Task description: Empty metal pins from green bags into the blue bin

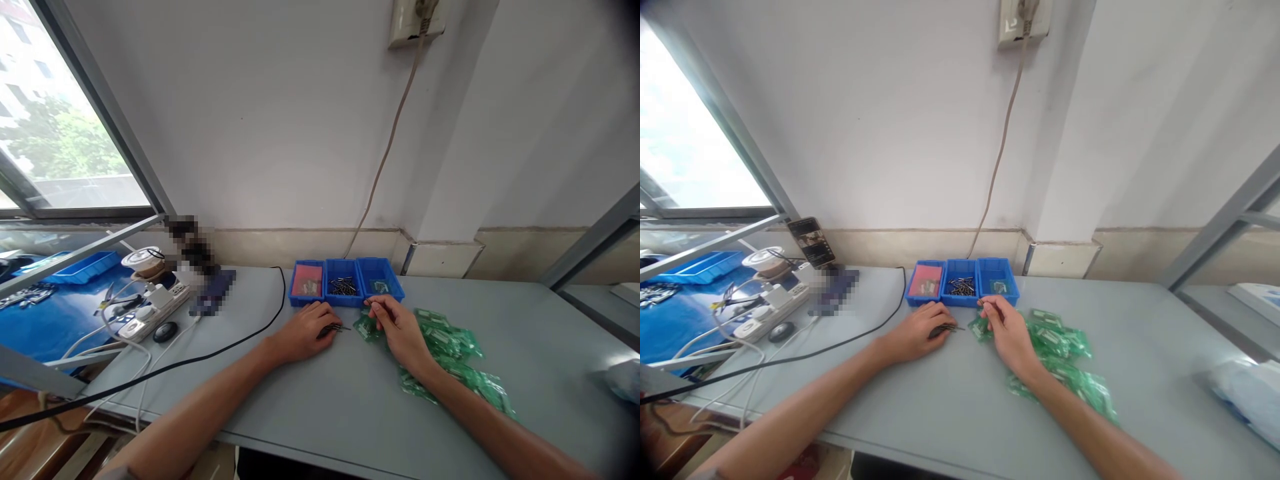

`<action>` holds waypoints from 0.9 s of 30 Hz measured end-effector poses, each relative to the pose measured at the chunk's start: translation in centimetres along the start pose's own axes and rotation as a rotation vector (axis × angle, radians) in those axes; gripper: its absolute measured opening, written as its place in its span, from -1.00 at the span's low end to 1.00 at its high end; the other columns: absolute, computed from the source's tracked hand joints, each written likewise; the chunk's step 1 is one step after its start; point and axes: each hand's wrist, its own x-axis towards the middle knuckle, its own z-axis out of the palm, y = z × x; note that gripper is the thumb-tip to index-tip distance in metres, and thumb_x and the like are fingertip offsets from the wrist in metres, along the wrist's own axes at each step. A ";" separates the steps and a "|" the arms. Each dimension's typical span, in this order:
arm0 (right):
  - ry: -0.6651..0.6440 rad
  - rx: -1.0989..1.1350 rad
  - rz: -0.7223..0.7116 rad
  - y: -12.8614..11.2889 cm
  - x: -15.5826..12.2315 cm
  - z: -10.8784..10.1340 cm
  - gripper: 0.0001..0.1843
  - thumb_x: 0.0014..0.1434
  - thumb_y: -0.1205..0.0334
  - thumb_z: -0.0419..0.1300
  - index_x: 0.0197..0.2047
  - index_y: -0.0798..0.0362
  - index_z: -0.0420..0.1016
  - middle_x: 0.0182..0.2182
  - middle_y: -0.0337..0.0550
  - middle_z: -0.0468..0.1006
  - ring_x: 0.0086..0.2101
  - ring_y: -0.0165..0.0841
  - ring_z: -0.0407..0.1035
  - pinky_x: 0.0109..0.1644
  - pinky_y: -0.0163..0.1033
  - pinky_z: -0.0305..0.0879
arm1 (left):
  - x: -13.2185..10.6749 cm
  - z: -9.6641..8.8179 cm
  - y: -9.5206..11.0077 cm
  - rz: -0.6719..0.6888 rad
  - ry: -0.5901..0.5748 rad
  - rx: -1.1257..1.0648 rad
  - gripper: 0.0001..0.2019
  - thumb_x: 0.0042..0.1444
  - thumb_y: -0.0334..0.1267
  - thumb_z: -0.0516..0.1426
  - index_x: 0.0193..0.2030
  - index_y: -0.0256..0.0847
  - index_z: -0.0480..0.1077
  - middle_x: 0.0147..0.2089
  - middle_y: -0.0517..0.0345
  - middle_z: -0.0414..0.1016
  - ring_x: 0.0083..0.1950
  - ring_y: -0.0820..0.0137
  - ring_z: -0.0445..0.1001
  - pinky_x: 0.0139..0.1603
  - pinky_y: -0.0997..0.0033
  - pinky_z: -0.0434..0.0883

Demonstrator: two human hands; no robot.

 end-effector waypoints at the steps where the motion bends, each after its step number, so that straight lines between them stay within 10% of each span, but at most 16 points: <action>1: -0.001 0.005 0.002 0.0 0.0 0.0 -0.52 0.36 -0.25 0.14 -0.10 0.00 0.56 -0.36 -0.15 0.56 -0.45 -0.28 0.37 -0.33 -0.18 0.38 | 0.0 0.0 0.0 0.002 -0.003 -0.003 -0.77 0.39 -0.36 0.09 0.12 -0.15 0.45 0.03 0.00 0.49 0.07 0.23 0.44 0.12 0.22 0.42; 27: 0.032 0.153 0.038 0.9 -0.1 0.2 -0.60 0.31 -0.22 0.27 -0.14 -0.06 0.37 -0.44 -0.33 0.37 -0.49 -0.35 0.32 -0.40 -0.24 0.29 | 0.0 0.3 -0.3 0.013 0.002 0.003 -0.88 0.46 -0.31 0.09 0.00 -0.18 0.45 -0.03 0.04 0.48 0.02 0.28 0.43 0.09 0.30 0.39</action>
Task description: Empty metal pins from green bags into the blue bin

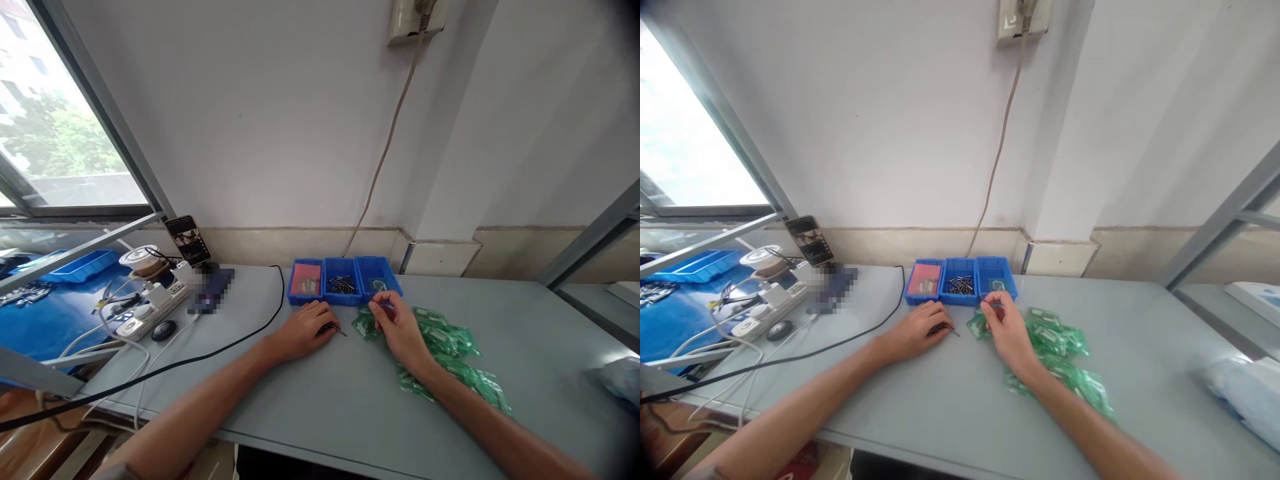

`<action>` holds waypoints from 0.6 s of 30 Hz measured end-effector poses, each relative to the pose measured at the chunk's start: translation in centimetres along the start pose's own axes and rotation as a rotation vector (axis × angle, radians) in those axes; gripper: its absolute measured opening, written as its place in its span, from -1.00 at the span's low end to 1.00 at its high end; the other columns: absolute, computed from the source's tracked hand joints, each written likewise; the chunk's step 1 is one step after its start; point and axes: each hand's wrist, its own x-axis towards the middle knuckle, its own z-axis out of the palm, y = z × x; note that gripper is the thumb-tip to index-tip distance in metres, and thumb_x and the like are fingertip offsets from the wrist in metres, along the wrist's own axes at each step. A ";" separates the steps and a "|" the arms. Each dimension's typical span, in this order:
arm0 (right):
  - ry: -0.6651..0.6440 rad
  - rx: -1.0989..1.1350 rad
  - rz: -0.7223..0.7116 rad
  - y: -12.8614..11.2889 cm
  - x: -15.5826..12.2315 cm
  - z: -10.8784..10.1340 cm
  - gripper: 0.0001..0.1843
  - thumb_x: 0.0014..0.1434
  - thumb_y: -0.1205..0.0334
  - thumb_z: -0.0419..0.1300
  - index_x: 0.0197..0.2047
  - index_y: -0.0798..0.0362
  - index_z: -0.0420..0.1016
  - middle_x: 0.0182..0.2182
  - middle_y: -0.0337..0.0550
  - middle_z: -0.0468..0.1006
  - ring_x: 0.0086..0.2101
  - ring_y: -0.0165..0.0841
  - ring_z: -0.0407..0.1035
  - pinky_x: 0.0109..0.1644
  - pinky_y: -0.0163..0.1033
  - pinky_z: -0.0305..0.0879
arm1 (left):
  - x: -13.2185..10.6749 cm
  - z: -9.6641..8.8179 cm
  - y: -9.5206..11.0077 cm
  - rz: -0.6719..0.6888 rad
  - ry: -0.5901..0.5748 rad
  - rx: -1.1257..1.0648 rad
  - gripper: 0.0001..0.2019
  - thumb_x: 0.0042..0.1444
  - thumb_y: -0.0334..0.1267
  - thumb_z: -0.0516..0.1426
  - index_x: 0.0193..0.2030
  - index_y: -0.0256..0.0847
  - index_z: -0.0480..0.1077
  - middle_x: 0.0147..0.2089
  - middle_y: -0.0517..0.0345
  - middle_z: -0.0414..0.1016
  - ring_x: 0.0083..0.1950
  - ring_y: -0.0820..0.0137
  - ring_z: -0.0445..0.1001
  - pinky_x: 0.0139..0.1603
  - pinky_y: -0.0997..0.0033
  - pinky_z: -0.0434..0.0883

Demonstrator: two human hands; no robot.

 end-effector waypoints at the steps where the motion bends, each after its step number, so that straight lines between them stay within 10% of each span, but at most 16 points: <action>1: -0.004 -0.005 0.005 0.0 0.0 0.0 -0.61 0.31 -0.21 0.27 -0.14 -0.07 0.37 -0.44 -0.33 0.36 -0.49 -0.34 0.31 -0.40 -0.24 0.29 | 0.0 0.0 0.0 0.000 -0.002 -0.002 -0.88 0.46 -0.30 0.09 0.00 -0.18 0.45 -0.03 0.04 0.48 0.02 0.28 0.43 0.09 0.29 0.39; 18: -0.040 0.016 -0.024 -0.9 -0.3 0.2 -0.56 0.37 -0.24 0.17 -0.10 -0.01 0.47 -0.31 -0.19 0.48 -0.51 -0.38 0.26 -0.40 -0.23 0.28 | 0.0 0.0 -0.2 0.005 0.007 -0.029 -0.85 0.48 -0.23 0.09 -0.02 -0.19 0.47 -0.05 0.03 0.50 0.00 0.28 0.45 0.06 0.30 0.40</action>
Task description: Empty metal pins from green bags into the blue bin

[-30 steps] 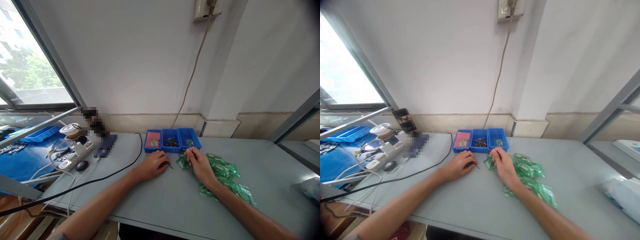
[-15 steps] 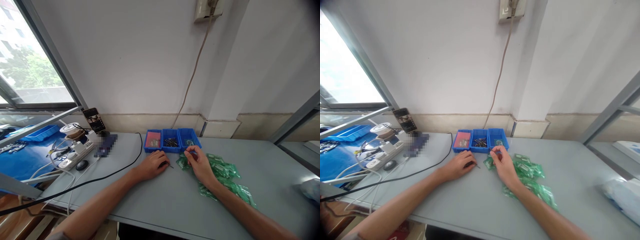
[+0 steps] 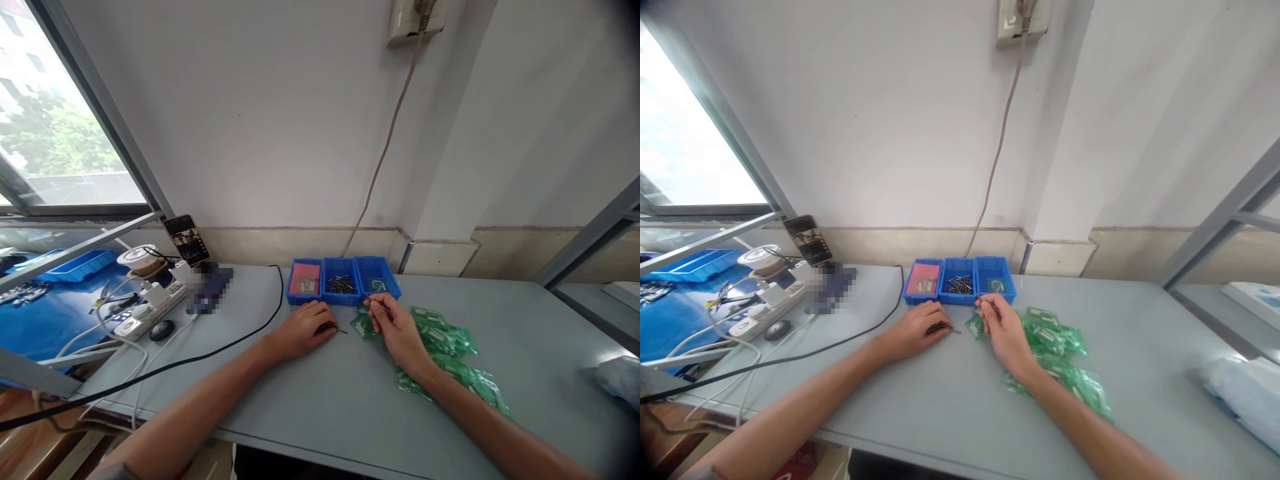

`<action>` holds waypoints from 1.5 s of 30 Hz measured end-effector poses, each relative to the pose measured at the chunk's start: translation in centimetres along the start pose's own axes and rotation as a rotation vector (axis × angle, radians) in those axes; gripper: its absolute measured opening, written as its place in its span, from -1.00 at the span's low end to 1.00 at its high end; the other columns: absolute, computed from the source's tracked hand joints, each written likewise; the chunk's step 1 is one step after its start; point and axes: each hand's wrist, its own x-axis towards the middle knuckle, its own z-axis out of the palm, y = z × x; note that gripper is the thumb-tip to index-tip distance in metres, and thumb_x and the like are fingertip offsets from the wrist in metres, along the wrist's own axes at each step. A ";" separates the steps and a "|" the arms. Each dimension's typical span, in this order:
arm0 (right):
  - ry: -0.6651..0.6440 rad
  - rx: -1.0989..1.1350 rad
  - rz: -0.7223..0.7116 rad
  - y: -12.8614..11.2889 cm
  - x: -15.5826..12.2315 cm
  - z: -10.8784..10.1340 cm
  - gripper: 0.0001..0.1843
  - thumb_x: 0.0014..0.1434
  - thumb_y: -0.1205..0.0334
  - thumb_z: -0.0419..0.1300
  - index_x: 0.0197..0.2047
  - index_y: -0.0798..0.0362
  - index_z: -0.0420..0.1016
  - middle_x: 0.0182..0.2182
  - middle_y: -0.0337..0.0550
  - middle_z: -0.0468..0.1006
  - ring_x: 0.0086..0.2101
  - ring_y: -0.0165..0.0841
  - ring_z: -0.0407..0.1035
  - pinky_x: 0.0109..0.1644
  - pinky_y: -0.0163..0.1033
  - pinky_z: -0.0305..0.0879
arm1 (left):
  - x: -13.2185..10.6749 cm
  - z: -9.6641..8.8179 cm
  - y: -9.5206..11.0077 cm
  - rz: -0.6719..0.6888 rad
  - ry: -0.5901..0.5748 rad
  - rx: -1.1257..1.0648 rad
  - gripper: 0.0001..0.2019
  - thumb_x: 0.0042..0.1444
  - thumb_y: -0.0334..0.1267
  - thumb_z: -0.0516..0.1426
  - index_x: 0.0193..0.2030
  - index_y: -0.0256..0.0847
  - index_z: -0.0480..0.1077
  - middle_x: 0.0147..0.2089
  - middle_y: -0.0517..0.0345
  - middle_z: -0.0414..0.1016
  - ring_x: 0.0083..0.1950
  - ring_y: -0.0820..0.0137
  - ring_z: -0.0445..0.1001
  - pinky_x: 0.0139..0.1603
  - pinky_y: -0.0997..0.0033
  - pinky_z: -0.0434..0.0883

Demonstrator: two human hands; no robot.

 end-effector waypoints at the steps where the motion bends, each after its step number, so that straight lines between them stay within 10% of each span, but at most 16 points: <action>1: -0.001 0.011 0.001 -0.1 -0.1 0.1 -0.57 0.37 -0.24 0.19 -0.09 -0.01 0.45 -0.30 -0.19 0.47 -0.51 -0.39 0.27 -0.40 -0.24 0.29 | 0.0 0.1 0.0 0.001 0.001 0.001 -0.85 0.48 -0.24 0.09 -0.01 -0.19 0.47 -0.05 0.03 0.50 0.01 0.28 0.45 0.06 0.30 0.40; 45: -0.048 0.046 0.106 -0.7 -0.3 0.2 -0.51 0.23 -0.28 0.31 -0.14 0.01 0.51 -0.25 -0.15 0.56 -0.52 -0.43 0.24 -0.46 -0.27 0.21 | 0.0 0.6 -0.4 -0.003 0.004 0.001 -0.79 0.53 -0.23 0.02 -0.02 -0.19 0.48 -0.06 0.06 0.52 -0.01 0.30 0.44 0.06 0.31 0.42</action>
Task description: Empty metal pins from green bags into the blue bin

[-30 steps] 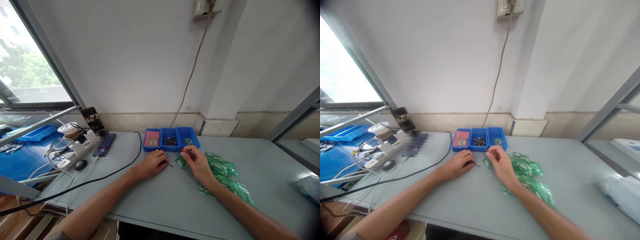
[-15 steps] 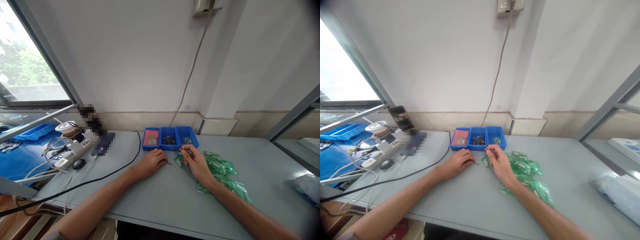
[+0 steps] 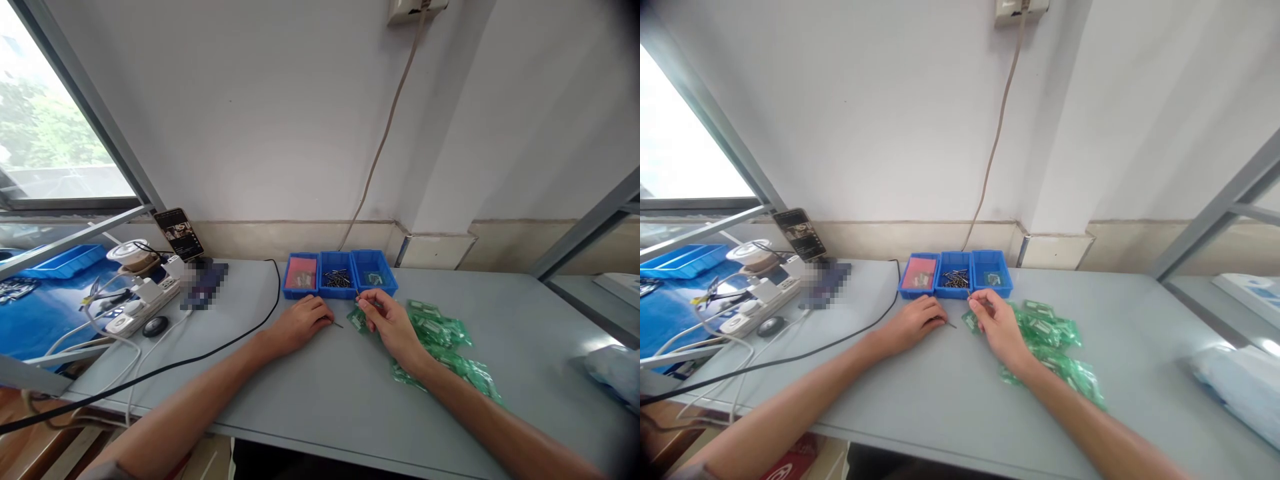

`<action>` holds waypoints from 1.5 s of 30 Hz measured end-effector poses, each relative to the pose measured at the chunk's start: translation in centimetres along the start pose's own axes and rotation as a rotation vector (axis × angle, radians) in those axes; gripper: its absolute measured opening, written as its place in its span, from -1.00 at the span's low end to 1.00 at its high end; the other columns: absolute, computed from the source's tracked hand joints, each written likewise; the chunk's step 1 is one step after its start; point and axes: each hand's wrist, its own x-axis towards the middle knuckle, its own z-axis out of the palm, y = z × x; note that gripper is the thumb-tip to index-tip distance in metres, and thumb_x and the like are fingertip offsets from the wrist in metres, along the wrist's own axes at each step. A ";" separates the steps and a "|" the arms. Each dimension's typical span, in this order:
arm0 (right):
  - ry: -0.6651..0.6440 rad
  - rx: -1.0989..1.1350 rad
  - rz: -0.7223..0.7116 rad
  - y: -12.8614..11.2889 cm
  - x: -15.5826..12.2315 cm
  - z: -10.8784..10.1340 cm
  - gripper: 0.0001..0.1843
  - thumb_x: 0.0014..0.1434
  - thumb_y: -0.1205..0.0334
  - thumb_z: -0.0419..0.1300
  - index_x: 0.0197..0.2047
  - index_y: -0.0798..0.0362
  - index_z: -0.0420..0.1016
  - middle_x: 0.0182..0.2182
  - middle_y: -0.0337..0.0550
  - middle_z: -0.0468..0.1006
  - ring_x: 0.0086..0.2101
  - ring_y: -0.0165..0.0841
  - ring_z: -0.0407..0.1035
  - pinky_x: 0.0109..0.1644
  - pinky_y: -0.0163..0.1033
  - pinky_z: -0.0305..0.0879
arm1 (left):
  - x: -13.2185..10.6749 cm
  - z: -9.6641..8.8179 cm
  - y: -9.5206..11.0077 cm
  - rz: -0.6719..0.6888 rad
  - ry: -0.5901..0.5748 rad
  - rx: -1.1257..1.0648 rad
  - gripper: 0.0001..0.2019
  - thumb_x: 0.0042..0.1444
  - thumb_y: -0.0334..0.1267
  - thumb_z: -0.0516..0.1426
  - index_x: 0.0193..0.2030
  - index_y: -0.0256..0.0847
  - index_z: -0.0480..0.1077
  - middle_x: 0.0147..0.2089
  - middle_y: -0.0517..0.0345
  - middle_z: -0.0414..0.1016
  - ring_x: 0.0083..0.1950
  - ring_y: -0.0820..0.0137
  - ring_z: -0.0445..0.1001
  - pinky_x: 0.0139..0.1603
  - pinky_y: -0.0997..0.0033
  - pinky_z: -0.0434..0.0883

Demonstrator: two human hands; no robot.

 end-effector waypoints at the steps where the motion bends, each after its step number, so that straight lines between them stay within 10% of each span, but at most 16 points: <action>1: -0.003 0.001 0.000 0.1 0.0 0.0 -0.50 0.23 -0.29 0.31 -0.15 0.01 0.52 -0.24 -0.13 0.58 -0.53 -0.43 0.24 -0.46 -0.26 0.22 | 0.0 0.0 -0.1 -0.002 0.004 -0.003 -0.78 0.53 -0.23 0.03 -0.02 -0.18 0.49 -0.06 0.06 0.53 -0.01 0.30 0.44 0.06 0.32 0.42; 45: -0.023 0.020 0.025 0.4 0.1 0.0 -0.48 0.26 -0.30 0.29 -0.13 0.04 0.54 -0.23 -0.10 0.56 -0.51 -0.43 0.22 -0.42 -0.26 0.19 | -0.1 -0.2 -0.4 0.054 0.024 0.051 -0.74 0.55 -0.23 -0.02 0.04 -0.19 0.49 -0.04 0.02 0.52 0.01 0.30 0.43 0.08 0.30 0.44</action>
